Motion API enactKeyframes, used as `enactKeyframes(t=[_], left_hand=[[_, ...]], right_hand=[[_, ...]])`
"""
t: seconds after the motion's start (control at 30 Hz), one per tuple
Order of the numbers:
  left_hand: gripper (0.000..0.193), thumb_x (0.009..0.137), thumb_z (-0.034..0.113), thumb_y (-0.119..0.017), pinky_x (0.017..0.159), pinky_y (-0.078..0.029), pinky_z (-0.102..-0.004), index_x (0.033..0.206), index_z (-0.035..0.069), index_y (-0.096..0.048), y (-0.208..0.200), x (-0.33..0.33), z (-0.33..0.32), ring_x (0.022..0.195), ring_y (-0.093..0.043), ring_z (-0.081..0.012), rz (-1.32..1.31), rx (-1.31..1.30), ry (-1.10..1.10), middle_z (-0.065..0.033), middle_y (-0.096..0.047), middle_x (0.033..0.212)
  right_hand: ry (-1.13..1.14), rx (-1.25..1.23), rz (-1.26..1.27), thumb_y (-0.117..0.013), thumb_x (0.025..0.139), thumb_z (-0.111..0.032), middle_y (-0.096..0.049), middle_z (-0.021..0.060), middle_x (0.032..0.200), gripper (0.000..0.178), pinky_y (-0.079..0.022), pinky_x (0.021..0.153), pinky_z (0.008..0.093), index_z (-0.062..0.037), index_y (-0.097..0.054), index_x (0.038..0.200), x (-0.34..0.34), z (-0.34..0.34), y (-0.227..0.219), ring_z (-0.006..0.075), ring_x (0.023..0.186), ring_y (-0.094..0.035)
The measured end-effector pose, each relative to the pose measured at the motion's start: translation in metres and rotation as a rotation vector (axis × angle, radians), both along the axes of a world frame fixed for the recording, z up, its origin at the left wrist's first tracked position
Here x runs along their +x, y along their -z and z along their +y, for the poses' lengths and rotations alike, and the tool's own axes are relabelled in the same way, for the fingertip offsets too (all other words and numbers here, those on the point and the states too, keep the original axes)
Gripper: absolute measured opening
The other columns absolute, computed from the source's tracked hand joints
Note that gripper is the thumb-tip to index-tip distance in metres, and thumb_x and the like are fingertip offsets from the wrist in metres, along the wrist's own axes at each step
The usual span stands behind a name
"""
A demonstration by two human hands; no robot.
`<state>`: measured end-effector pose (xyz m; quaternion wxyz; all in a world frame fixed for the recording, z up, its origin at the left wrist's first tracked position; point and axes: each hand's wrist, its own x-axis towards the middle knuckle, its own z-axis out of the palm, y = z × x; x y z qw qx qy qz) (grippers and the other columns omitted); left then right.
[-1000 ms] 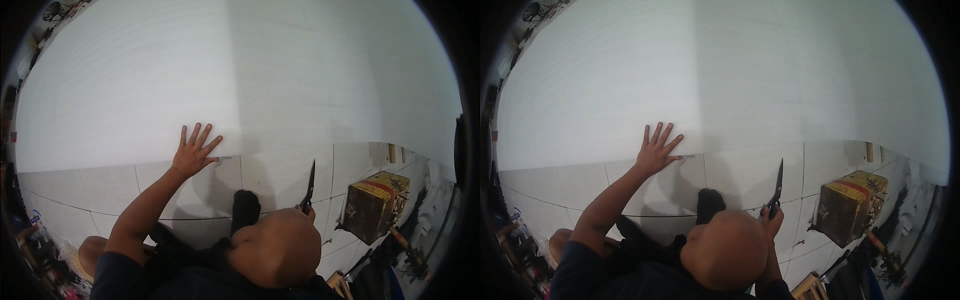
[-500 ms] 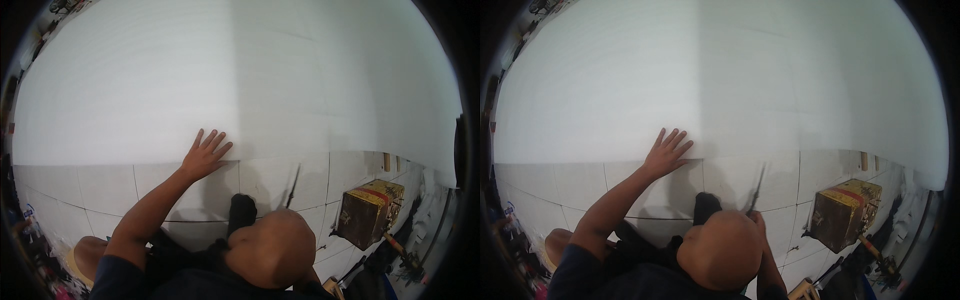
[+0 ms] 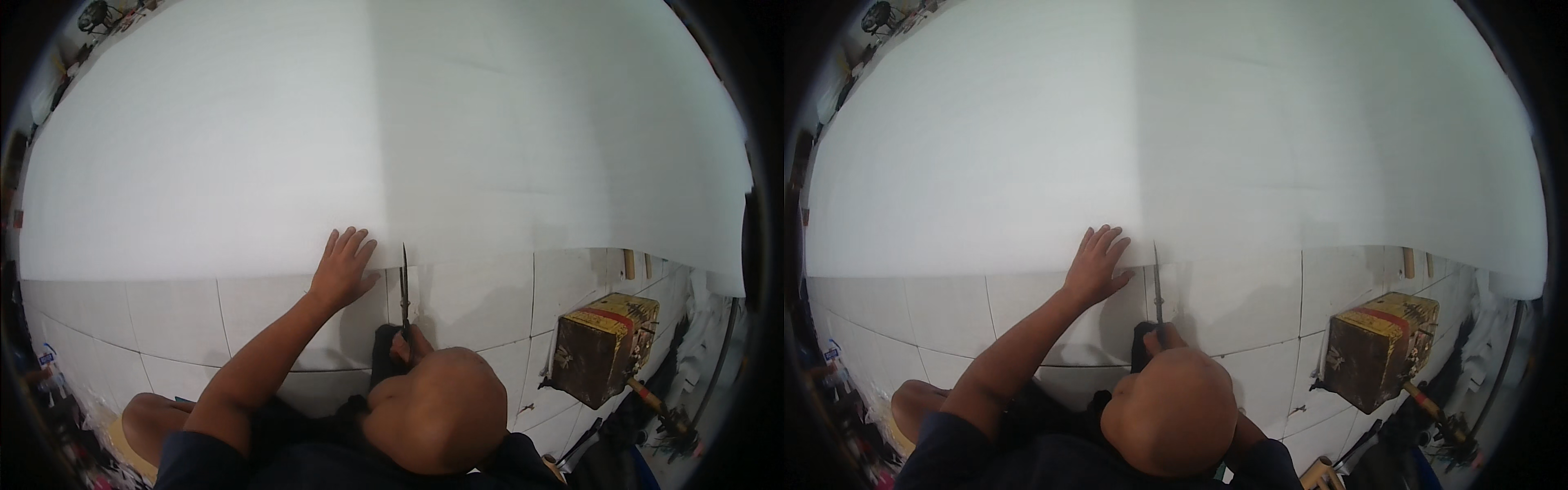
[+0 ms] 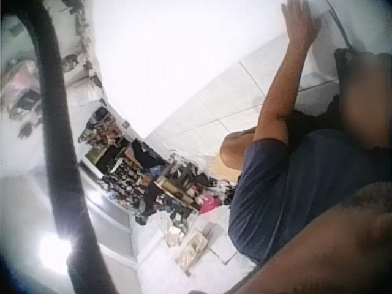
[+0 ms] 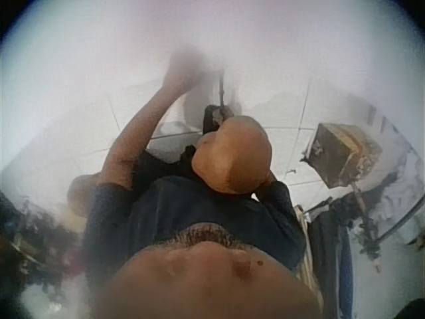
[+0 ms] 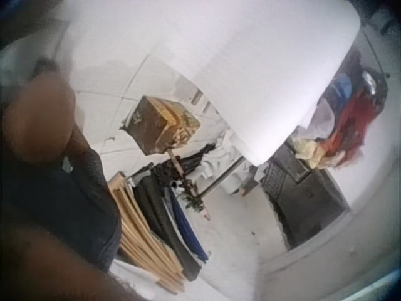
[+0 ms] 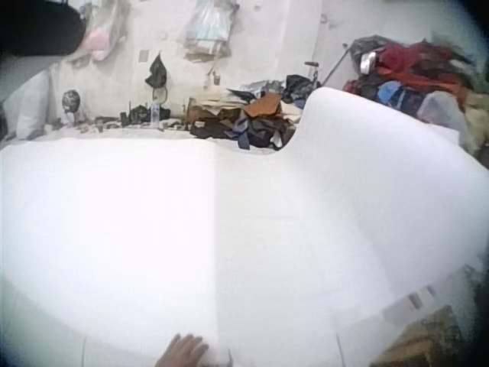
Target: The person sits on the floor and uses scissors to cut a large white foam sheet into smaller rectangular pieces. The person repeatedly folds the foam, cuts along the fold, and separates the pieces.
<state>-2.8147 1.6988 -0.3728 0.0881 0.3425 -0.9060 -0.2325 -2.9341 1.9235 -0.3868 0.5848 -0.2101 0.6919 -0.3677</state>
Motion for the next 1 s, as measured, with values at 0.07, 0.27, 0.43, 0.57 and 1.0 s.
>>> enactKeyframes(t=[0.07,0.27,0.43,0.57,1.0], left_hand=[[0.050,0.076,0.024,-0.072,0.110,-0.025,-0.0551,0.120,0.007,-0.054,-0.001,0.001,0.002,0.129,-0.038,-0.0359,0.083,0.018,-0.049,-0.0156,-0.044,0.132],[0.041,0.074,0.018,-0.075,0.108,-0.023,-0.0624,0.110,0.010,-0.057,0.007,-0.002,0.007,0.124,-0.040,-0.0375,0.147,0.067,-0.082,-0.0154,-0.047,0.119],[0.031,0.074,0.016,-0.074,0.108,-0.022,-0.0644,0.101,0.009,-0.061,0.008,-0.004,0.008,0.119,-0.045,-0.0370,0.175,0.060,-0.079,-0.0142,-0.050,0.111],[0.025,0.075,0.013,-0.073,0.108,-0.022,-0.0650,0.098,0.009,-0.061,0.017,0.003,0.008,0.118,-0.046,-0.0369,0.202,0.048,-0.076,-0.0119,-0.051,0.107],[0.017,0.079,0.008,-0.065,0.107,-0.020,-0.0668,0.095,0.009,-0.061,0.034,0.012,0.008,0.120,-0.044,-0.0351,0.247,-0.001,0.028,-0.0111,-0.050,0.104]], right_hand=[[-0.054,-0.046,0.121,-0.056,0.093,-0.040,-0.055,0.0029,0.073,0.034,-0.045,0.064,0.0300,-0.0065,-0.053,0.092,0.007,-0.009,0.008,0.0153,0.067,-0.054],[-0.138,0.021,0.246,-0.055,0.093,-0.042,-0.053,0.0044,0.068,0.038,-0.044,0.062,0.0303,-0.0043,-0.052,0.093,0.012,-0.025,-0.004,0.0153,0.064,-0.054],[-0.121,-0.006,0.273,-0.056,0.093,-0.043,-0.054,0.0052,0.067,0.039,-0.043,0.060,0.0306,-0.0042,-0.052,0.090,0.014,-0.025,0.009,0.0157,0.061,-0.053],[-0.075,0.011,0.197,-0.056,0.093,-0.042,-0.053,0.0040,0.064,0.039,-0.041,0.056,0.0296,-0.0040,-0.052,0.085,0.016,-0.041,-0.003,0.0142,0.058,-0.051],[0.053,-0.198,0.118,-0.058,0.093,-0.041,-0.045,-0.0004,0.057,0.042,-0.035,0.046,0.0265,-0.0066,-0.046,0.072,-0.002,-0.115,0.018,0.0101,0.049,-0.044]])
